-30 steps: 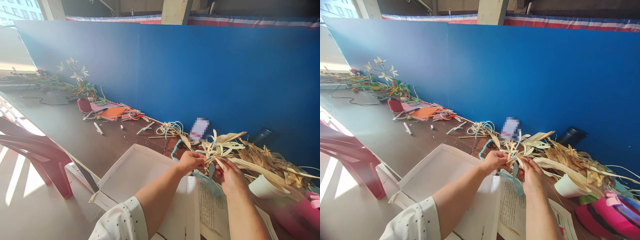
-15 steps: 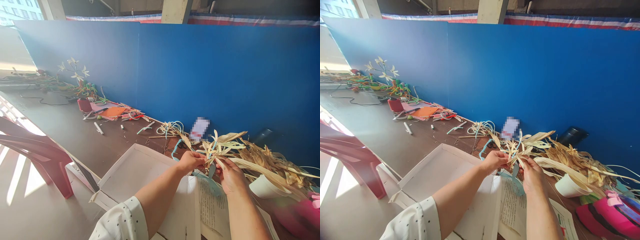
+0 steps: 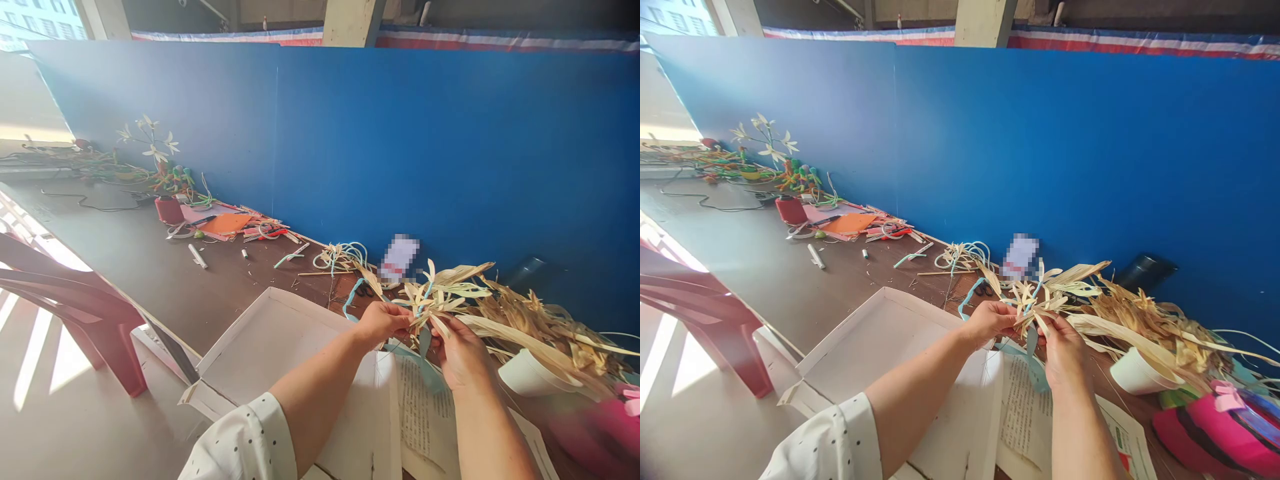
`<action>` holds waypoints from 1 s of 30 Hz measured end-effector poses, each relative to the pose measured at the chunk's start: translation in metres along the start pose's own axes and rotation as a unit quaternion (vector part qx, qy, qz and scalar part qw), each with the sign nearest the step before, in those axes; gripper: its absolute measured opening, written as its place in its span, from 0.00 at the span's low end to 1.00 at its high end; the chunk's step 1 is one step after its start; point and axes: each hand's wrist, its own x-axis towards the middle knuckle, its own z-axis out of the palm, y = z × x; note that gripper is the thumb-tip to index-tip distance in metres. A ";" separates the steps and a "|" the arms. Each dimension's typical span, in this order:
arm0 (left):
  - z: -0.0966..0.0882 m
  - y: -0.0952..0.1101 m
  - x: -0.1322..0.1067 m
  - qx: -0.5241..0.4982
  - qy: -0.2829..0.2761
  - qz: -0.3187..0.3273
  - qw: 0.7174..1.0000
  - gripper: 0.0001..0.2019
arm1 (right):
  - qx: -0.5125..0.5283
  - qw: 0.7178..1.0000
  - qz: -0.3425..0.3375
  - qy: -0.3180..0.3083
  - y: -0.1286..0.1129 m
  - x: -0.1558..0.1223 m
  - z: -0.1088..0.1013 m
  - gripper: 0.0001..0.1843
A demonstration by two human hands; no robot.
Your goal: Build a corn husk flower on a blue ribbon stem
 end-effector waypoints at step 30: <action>0.001 0.002 0.000 -0.008 0.007 -0.005 1.000 0.24 | 0.027 0.998 -0.017 -0.049 0.008 0.007 -0.005 0.17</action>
